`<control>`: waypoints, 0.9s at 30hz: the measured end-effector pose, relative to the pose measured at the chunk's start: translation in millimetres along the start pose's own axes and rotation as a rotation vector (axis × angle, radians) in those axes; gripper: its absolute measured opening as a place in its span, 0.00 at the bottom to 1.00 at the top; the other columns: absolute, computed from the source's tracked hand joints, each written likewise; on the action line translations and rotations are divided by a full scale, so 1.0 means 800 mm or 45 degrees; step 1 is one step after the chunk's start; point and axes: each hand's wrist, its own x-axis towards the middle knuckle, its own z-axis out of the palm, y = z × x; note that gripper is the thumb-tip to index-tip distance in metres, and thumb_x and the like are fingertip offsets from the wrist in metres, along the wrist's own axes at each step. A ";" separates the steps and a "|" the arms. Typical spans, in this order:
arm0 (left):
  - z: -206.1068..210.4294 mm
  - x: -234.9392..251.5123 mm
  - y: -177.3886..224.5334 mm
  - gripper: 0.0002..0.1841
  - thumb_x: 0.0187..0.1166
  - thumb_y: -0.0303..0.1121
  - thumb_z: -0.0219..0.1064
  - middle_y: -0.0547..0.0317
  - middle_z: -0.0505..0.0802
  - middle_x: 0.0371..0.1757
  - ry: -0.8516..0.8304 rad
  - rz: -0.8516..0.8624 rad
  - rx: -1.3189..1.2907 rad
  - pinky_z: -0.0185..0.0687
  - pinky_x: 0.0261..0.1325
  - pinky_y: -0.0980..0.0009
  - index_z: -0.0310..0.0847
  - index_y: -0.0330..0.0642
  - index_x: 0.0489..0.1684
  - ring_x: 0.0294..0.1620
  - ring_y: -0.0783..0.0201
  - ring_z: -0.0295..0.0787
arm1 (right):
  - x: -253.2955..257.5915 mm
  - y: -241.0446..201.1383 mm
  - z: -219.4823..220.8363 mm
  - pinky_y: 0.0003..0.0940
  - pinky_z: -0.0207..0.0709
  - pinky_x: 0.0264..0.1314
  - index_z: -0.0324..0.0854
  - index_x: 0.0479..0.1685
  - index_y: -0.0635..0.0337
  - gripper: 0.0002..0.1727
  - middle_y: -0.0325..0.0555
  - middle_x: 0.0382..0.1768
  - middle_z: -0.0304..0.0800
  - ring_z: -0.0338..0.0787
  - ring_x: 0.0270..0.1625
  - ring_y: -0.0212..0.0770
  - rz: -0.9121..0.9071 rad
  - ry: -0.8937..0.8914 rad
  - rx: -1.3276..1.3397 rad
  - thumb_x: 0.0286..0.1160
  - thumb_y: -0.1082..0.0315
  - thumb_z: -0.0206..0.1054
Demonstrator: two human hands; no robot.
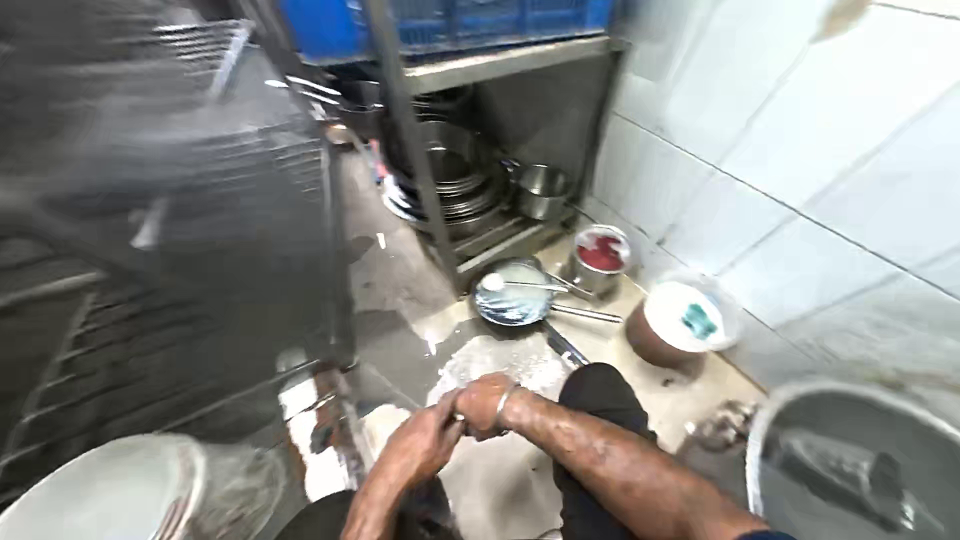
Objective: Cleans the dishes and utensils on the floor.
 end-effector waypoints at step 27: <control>0.003 0.013 -0.011 0.21 0.84 0.39 0.63 0.38 0.94 0.53 0.041 0.029 0.065 0.82 0.69 0.41 0.82 0.34 0.67 0.59 0.42 0.93 | -0.012 -0.002 -0.017 0.69 0.80 0.50 0.85 0.54 0.62 0.15 0.58 0.52 0.92 0.90 0.56 0.63 -0.134 0.043 -0.005 0.69 0.68 0.76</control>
